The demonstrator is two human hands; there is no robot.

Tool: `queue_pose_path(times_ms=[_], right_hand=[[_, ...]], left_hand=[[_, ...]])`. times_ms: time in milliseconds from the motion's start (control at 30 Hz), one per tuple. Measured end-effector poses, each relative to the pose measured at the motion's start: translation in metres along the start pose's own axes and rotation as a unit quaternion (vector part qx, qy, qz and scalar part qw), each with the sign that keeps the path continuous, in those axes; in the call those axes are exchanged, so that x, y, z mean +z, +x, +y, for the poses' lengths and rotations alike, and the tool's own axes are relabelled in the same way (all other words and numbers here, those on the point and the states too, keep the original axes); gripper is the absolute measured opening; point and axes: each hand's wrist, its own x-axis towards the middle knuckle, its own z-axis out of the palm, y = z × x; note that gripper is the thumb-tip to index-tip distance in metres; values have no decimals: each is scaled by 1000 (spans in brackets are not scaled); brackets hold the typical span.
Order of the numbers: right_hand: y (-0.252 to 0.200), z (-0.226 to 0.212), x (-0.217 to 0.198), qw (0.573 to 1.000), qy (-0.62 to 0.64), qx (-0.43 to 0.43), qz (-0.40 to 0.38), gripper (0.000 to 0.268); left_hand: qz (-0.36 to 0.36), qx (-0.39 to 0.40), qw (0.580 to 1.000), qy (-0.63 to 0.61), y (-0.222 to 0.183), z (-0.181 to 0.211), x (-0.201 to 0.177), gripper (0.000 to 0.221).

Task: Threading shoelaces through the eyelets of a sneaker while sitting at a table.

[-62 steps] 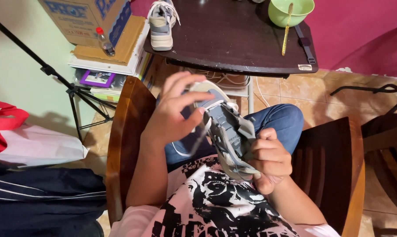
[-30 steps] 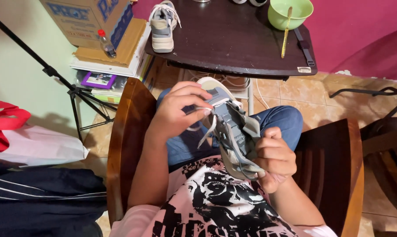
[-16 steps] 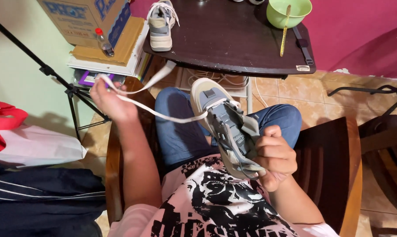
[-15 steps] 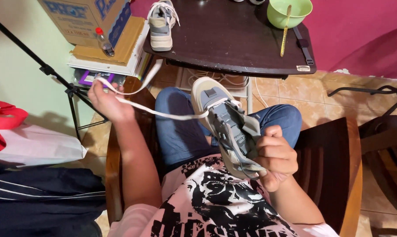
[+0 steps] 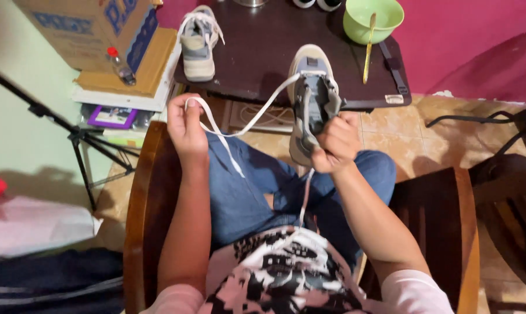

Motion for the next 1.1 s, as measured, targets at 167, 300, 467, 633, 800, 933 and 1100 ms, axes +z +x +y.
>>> queue_pose_path(times_ms=[167, 300, 467, 633, 800, 933, 1100], right_hand=[[-26, 79, 48, 999, -44, 1, 5, 26], [-38, 113, 77, 998, -55, 25, 1, 25], [-41, 115, 103, 997, -58, 52, 1, 30], [-53, 113, 106, 993, -64, 94, 16, 33], [-75, 126, 97, 985, -49, 150, -67, 24], [-78, 128, 89, 960, -35, 205, -187, 26], [-112, 128, 94, 970, -60, 218, -92, 28]], left_hand=[[-73, -52, 995, -42, 20, -16, 44, 30], [-131, -90, 984, -74, 49, -39, 68, 36], [-175, 106, 973, 102, 135, -10, 120, 38], [-143, 206, 940, 230, 198, -29, 208, 30], [-359, 232, 876, 223, 97, -55, 348, 26], [-473, 244, 818, 218, -54, -47, 396, 33], [-600, 261, 704, 276, -152, -135, 362, 19]])
